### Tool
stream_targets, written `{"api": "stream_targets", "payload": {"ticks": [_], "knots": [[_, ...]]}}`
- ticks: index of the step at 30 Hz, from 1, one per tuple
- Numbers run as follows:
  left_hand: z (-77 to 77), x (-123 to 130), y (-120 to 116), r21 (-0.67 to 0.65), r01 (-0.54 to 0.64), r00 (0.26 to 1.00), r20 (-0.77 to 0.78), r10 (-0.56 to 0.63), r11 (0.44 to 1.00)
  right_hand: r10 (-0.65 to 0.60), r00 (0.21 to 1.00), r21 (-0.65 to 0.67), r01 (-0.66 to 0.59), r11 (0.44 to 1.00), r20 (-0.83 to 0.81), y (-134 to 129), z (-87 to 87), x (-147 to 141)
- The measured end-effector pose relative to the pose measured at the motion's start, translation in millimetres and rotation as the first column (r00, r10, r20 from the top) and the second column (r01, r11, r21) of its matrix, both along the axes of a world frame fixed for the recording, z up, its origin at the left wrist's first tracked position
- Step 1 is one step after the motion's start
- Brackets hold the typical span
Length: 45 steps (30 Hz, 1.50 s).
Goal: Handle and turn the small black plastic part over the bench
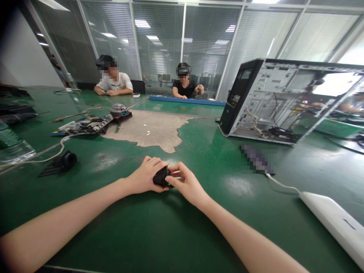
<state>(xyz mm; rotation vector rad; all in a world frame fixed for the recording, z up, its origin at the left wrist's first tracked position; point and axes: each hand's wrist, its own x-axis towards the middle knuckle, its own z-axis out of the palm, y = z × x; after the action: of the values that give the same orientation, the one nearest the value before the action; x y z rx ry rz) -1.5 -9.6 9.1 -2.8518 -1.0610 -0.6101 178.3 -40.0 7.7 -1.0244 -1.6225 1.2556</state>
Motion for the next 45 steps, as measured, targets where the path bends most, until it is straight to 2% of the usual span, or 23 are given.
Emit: {"api": "stream_targets", "payload": {"ticks": [9, 19, 26, 34, 45], "knots": [[-1.4, -0.5, 1.5, -0.008, -0.002, 1.000, -0.002, 0.002, 1.000, 0.080, 0.997, 0.037, -0.080, 0.996, 0.000, -5.2, -0.3, 0.5], [1.4, -0.2, -0.3, 0.015, 0.006, 1.000, -0.023, -0.006, 1.000, 0.013, 1.000, -0.005, -0.013, 1.000, -0.012, -0.1, -1.1, -0.7], [0.3, 0.1, 0.0, -0.005, -0.019, 1.000, -0.005, 0.019, 1.000, 0.091, 0.994, -0.004, -0.092, 0.996, -0.063, -4.1, -1.1, -0.3], [0.4, 0.3, -0.8, 0.010, -0.004, 1.000, -0.008, 0.004, 1.000, 0.012, 0.999, 0.007, -0.012, 1.000, -0.030, 2.7, -3.5, 0.2], [-1.2, -0.5, 0.4, -0.005, -0.011, 1.000, 0.009, 0.011, 1.000, 0.067, 0.997, 0.003, -0.067, 0.998, -0.037, -3.3, 0.3, 0.5]]}}
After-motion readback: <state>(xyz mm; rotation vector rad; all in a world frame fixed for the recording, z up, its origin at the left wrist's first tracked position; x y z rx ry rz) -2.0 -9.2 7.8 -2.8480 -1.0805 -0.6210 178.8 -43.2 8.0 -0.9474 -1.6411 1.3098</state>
